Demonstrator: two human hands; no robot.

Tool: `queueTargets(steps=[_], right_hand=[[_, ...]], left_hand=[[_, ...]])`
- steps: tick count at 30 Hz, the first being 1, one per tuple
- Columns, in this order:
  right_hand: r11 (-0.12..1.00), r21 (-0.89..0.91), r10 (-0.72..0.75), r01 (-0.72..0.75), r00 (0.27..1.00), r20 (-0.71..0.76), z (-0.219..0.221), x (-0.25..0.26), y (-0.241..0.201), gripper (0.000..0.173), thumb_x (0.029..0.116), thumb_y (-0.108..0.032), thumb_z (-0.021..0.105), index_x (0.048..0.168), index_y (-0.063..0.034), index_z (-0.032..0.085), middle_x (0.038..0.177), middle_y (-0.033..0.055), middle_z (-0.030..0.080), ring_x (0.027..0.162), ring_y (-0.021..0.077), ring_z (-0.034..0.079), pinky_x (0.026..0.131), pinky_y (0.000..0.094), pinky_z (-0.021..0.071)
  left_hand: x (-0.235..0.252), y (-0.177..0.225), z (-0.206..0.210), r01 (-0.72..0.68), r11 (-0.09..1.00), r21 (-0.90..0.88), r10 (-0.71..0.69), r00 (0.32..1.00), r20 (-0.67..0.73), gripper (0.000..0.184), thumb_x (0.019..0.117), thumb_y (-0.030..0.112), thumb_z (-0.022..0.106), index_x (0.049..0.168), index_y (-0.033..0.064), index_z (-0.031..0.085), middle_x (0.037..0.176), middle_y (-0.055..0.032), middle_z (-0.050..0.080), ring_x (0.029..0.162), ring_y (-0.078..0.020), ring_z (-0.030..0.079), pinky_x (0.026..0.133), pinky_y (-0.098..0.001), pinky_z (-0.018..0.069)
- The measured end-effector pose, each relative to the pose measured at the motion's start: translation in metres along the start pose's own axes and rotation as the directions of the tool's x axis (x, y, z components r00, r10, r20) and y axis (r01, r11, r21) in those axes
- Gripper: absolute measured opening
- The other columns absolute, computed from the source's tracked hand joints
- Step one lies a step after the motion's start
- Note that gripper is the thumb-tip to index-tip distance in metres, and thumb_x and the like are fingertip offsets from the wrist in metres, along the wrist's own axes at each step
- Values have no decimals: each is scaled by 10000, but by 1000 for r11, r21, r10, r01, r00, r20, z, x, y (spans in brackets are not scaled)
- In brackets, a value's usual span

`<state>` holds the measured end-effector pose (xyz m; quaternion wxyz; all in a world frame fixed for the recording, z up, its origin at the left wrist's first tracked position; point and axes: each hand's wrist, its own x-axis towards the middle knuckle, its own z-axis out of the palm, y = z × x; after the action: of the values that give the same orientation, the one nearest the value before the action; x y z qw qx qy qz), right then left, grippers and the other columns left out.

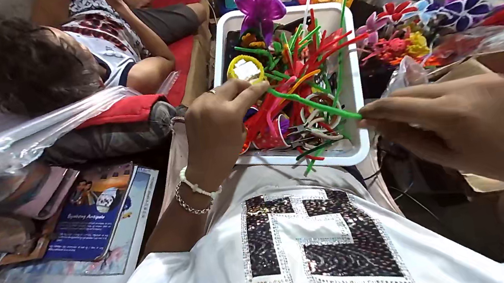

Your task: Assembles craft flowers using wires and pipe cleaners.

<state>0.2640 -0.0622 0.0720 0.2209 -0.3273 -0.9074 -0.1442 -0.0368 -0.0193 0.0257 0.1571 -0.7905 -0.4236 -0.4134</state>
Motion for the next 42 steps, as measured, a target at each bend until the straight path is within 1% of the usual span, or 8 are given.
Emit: queueTargets(steps=[3,8,19,27,32,36,39,42], right_hand=[[994,-113,8,-9,1000,-7,-21,-3,12,316,1060,-226,431,1092,-77,708,736,120,610,538,317,575,422,474,384],[997,-46,-68,67,998,-3,-37,15,46,315,1062,-197,443,1107,-55,720,891,180,686,684,351,651,540,539,470],[991,88,-79,99,975,-207,10,58,85,260,1058,-172,542,1056,0,736,905,188,725,752,242,681,702,413,530],[970,223,-45,96,974,-223,54,83,87,250,1045,-172,561,1043,0,742,870,145,722,741,210,677,712,401,552],[931,364,35,7,993,-111,98,81,77,273,1037,-226,562,1024,-23,744,814,114,704,683,213,651,659,445,544],[898,440,11,-8,1000,-4,112,65,56,285,1047,-252,546,961,-52,731,747,54,665,657,158,621,643,395,533],[888,459,-30,2,998,55,107,49,41,294,1060,-269,527,959,-74,722,711,15,638,617,114,592,597,333,513],[889,459,-51,15,996,67,93,33,28,260,1035,-250,535,951,-104,733,681,-41,606,582,57,548,554,275,479]], left_hand=[[-1,1,0,-86,996,-6,86,989,124,458,921,-101,546,1167,200,788,1084,-64,758,857,-269,716,694,-452,548],[-3,-2,-4,-203,953,-225,261,926,271,428,910,-82,544,1118,197,792,1061,-32,766,842,-231,723,686,-443,561],[-1,-20,1,-170,904,-391,312,888,336,401,890,-57,528,1126,164,764,987,14,746,803,-139,691,689,-378,570],[2,-16,7,-116,718,-686,423,856,298,321,936,-44,499,1112,61,746,970,6,737,838,-57,681,768,-244,589],[2,-6,1,-47,627,-777,300,936,185,260,956,-82,497,1093,-33,712,994,-43,728,845,-52,684,801,-220,598],[-2,-5,2,50,550,-834,47,995,91,293,976,-82,496,1226,4,622,1071,-11,691,885,-56,665,803,-230,582],[-2,-4,-3,87,596,-798,-75,996,52,416,980,-96,489,1368,37,562,1153,-10,674,918,-46,660,813,-208,569],[-2,-4,-4,114,702,-703,-152,988,9,397,1008,-70,492,1373,44,600,1210,-25,673,938,-32,660,818,-184,557]])
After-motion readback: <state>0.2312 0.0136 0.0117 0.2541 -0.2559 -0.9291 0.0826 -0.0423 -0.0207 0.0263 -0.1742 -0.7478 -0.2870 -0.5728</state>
